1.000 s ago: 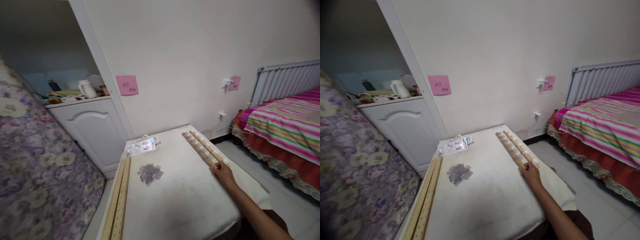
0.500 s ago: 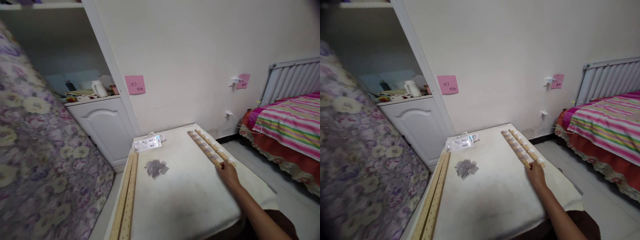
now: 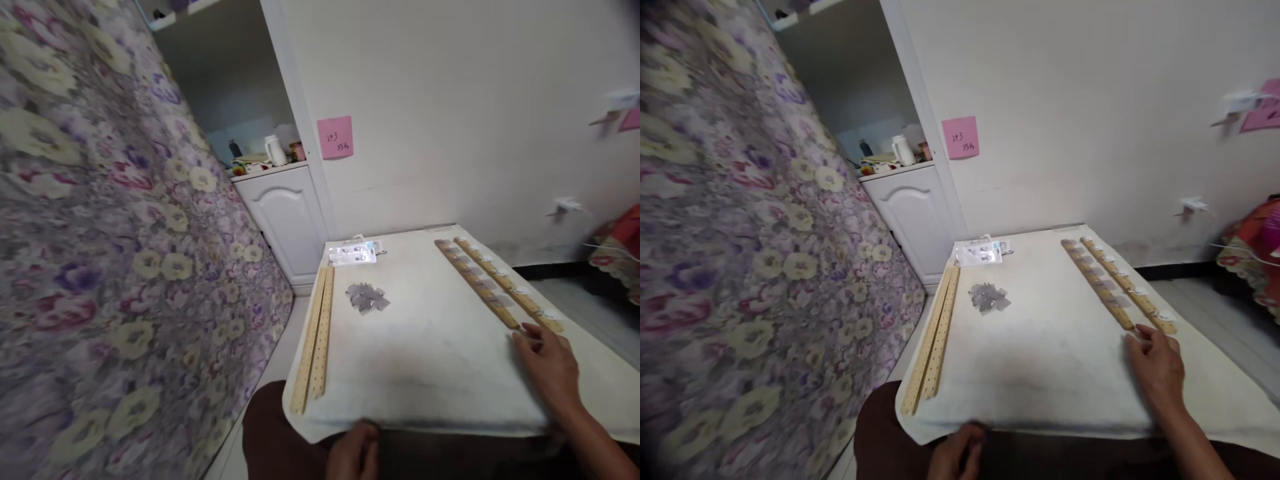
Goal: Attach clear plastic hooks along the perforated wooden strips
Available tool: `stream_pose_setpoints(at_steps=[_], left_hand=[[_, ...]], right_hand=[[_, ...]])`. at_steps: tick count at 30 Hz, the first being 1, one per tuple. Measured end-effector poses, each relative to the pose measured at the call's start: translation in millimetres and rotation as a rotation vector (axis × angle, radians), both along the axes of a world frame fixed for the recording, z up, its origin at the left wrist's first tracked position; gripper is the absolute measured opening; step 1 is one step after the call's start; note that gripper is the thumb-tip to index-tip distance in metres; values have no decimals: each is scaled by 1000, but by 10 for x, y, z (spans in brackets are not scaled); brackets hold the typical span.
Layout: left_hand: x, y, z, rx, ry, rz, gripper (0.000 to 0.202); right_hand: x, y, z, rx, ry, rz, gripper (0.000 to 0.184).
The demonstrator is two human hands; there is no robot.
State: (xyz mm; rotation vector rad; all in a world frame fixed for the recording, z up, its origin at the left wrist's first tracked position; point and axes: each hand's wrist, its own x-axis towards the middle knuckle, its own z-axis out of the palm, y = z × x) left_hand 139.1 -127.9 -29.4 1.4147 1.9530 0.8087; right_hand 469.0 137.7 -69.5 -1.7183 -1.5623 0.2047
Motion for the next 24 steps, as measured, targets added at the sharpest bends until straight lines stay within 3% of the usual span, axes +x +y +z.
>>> stream_pose_setpoints(at_steps=[2,5,11,18,24], left_hand=[[-220,-86,178,67,172,105,29],[-472,-127,393,-69,433,289,32],[-582,77,499,-209,797,332,33],[-612,294,513,-273,916,308,23],[-440,350,575,-307,810,291,24]], right_hand=[[7,-47,13,-7,13,21,42],[6,-60,27,-13,14,32,39],[-8,-47,4,-33,11,26,37],[-32,-62,7,-14,93,61,31],[-71,-77,30,-25,115,53,30]])
